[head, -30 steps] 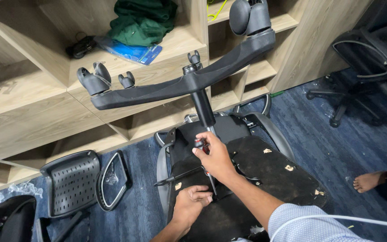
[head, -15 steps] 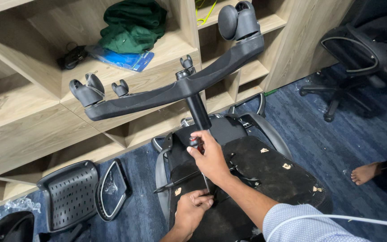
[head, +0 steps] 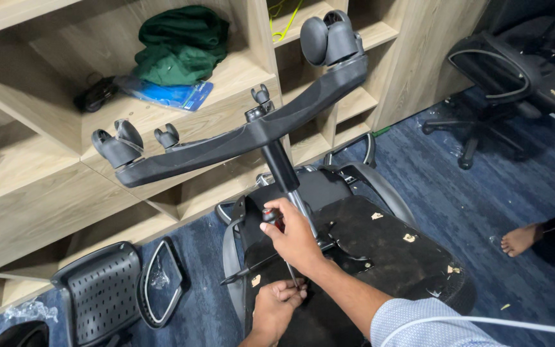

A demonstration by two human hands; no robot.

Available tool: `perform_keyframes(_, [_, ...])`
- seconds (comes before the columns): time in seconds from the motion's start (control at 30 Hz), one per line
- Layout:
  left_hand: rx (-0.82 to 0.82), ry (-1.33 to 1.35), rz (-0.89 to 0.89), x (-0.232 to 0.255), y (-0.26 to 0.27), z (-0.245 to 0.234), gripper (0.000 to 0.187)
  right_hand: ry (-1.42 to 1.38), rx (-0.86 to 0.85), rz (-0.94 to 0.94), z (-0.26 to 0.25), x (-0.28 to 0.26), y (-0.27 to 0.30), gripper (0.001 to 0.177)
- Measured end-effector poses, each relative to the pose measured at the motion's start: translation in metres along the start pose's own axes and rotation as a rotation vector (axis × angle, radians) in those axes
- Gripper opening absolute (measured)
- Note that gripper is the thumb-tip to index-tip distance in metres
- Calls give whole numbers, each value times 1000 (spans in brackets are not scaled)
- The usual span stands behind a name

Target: The person uses a screwdriver to tighten screws on the underside of an office chair, securing the central gas lift column to the chair base. The chair is upside down on a blue carpeted floor.

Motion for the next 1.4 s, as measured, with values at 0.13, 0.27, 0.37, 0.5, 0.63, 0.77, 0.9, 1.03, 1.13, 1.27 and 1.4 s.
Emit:
perform_keyframes(0.13, [6, 4, -39, 0, 2, -2, 30, -17, -21, -10, 1, 1, -1, 35])
perform_keyframes(0.27, [5, -6, -69, 8, 5, -1, 32, -40, -34, 33, 1, 3, -3, 36])
perform_keyframes(0.37, [19, -46, -100, 15, 10, 0, 34, -50, -34, 56, 0, 3, -4, 37])
perform_keyframes(0.5, [21, -91, -110, 21, 13, 0, 37, -21, -20, 39, -3, 3, -7, 37])
perform_keyframes(0.63, [20, -69, -94, 19, 13, -1, 37, -29, -6, 77, 1, 6, -7, 37])
perform_keyframes(0.77, [21, -41, -98, 14, 11, -2, 35, -63, -27, 59, 4, 8, -5, 37])
perform_keyframes(0.9, [15, -20, -97, 11, 7, -4, 34, -59, -44, 67, 6, 9, -5, 36])
perform_keyframes(1.03, [11, -33, -96, 14, 8, -5, 33, -3, -73, 57, 6, 6, -8, 36])
perform_keyframes(1.13, [16, -23, -91, 19, 9, -3, 31, -20, -116, 94, 7, 4, -11, 39])
perform_keyframes(1.27, [73, 51, -94, 25, 12, -3, 29, 17, -149, 82, 7, 3, -14, 38])
perform_keyframes(1.4, [102, 33, -113, 21, 11, -5, 25, 19, -190, 62, 11, 2, -14, 35])
Point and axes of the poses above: each hand's wrist, its own y-axis away from the middle knuckle, its own z-axis out of the palm, x = y × z, the point moved 3 cm from there along -y, towards the middle knuckle, and after that the axes turned 11 degrees about y, right-handed, at the moved point
